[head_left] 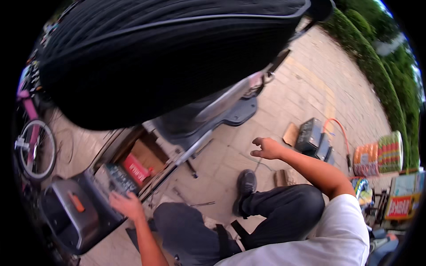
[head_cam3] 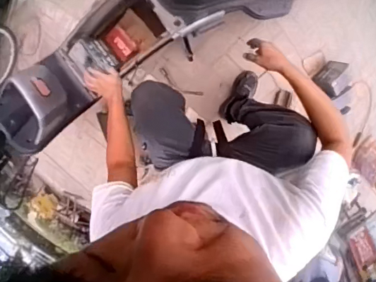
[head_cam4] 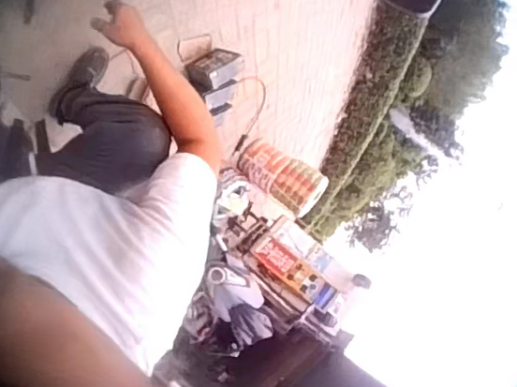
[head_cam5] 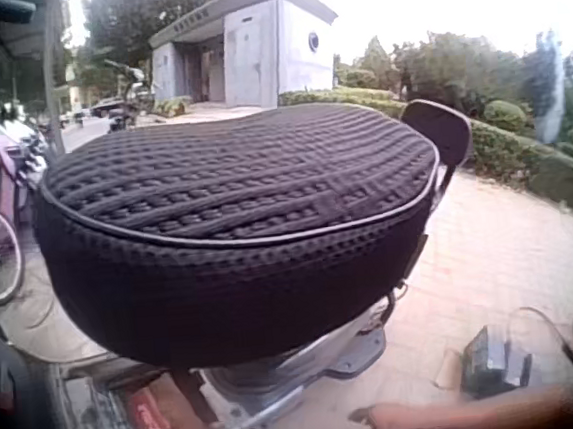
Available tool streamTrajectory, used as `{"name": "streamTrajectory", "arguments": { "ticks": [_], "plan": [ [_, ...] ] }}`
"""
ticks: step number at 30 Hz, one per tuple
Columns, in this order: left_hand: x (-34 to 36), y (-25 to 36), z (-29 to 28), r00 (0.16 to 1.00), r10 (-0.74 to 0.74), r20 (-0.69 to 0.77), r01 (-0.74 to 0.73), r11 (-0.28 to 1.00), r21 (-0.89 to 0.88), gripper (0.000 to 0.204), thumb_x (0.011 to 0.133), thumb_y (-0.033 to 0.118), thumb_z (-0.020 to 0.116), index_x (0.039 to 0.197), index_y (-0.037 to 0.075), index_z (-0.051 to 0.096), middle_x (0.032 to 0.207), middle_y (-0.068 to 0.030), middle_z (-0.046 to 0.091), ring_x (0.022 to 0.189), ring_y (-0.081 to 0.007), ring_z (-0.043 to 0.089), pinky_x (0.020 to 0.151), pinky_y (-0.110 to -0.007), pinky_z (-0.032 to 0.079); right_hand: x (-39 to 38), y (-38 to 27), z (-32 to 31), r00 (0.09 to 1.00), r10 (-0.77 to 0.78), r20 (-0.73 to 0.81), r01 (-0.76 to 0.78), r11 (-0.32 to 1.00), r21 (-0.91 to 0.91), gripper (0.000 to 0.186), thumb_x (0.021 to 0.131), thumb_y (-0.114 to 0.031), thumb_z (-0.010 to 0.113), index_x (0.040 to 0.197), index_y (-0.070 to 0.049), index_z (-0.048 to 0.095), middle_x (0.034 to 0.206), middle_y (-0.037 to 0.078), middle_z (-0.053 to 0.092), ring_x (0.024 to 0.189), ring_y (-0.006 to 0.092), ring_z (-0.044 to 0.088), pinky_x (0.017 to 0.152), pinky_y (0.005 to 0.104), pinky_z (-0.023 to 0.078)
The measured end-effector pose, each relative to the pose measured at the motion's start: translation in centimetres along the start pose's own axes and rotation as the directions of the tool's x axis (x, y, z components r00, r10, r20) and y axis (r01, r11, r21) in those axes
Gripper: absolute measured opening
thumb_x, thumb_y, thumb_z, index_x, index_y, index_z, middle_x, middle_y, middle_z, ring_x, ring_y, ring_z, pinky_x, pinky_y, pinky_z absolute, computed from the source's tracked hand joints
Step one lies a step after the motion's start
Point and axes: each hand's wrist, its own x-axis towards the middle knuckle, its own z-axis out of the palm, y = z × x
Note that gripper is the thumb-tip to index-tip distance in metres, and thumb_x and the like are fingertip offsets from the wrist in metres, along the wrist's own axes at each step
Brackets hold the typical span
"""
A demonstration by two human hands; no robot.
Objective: The person removes batteries from the scooter chassis by hand and places them on the ground. They then place a floorboard cover over the compartment and secure it using a screwdriver.
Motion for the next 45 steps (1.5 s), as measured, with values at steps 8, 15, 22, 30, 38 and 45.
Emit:
{"name": "streamTrajectory", "arguments": {
  "ticks": [8,15,22,30,38,45],
  "plan": [
    [1.0,1.2,-1.1,0.989,-0.121,0.082,0.125,0.991,-0.039,0.059,0.082,0.031,0.061,0.127,-0.008,0.051,0.140,-0.0244,0.039,0.134,-0.0390,0.031,0.114,-0.053,0.017,3.8,-32.1,8.2,0.614,-0.789,-0.009,0.771,0.597,0.222,0.052,0.082,-0.036,0.068,0.110,0.007,0.060,0.104,0.024,0.065,0.094,0.0340,0.066,0.080,0.0388,0.052],
    [0.7,1.3,-1.5,0.983,-0.131,0.130,0.147,0.981,-0.126,0.062,0.084,0.033,0.060,0.131,-0.007,0.049,0.146,-0.0266,0.032,0.139,-0.0406,0.024,0.115,-0.052,0.013,14.8,-43.7,20.3,0.915,-0.403,0.014,0.334,0.777,0.534,0.066,0.080,-0.037,0.071,0.124,0.009,0.052,0.114,0.027,0.062,0.107,0.0324,0.062,0.091,0.0390,0.048],
    [0.4,1.5,-1.6,0.984,-0.092,0.154,0.113,0.985,-0.132,0.056,0.085,0.030,0.059,0.129,-0.004,0.053,0.146,-0.0291,0.030,0.139,-0.0424,0.023,0.115,-0.053,0.013,17.5,-43.4,24.7,0.931,-0.363,-0.021,0.276,0.668,0.691,0.074,0.080,-0.036,0.074,0.133,0.006,0.046,0.122,0.024,0.060,0.112,0.0285,0.059,0.095,0.0365,0.047],
    [0.0,1.0,-0.8,1.000,-0.002,0.021,0.009,0.943,-0.333,0.048,0.081,0.020,0.060,0.126,0.003,0.055,0.142,-0.0248,0.039,0.128,-0.0400,0.040,0.111,-0.052,0.027,16.8,-40.1,21.4,0.929,-0.353,0.110,0.109,0.544,0.832,0.049,0.090,-0.030,0.065,0.119,0.008,0.056,0.106,0.018,0.065,0.100,0.0206,0.062,0.087,0.0326,0.050],
    [0.8,1.2,-1.2,0.977,-0.121,0.175,0.198,0.819,-0.538,0.052,0.087,0.018,0.052,0.135,0.000,0.039,0.134,-0.0179,0.052,0.118,-0.0326,0.052,0.109,-0.046,0.032,15.9,-41.2,20.9,0.989,-0.139,-0.058,0.150,0.886,0.438,0.104,0.056,-0.049,0.087,0.119,0.016,0.034,0.115,0.029,0.055,0.105,0.0306,0.060,0.089,0.0360,0.049],
    [0.8,2.1,-0.7,0.967,-0.250,0.060,0.253,0.890,-0.379,0.052,0.087,0.018,0.048,0.136,0.000,0.040,0.136,-0.0176,0.049,0.124,-0.0355,0.047,0.106,-0.044,0.035,14.7,-40.6,19.4,0.997,-0.076,-0.010,0.072,0.871,0.485,0.093,0.055,-0.043,0.084,0.120,0.009,0.044,0.116,0.025,0.060,0.106,0.0332,0.062,0.092,0.0374,0.048]
  ]
}}
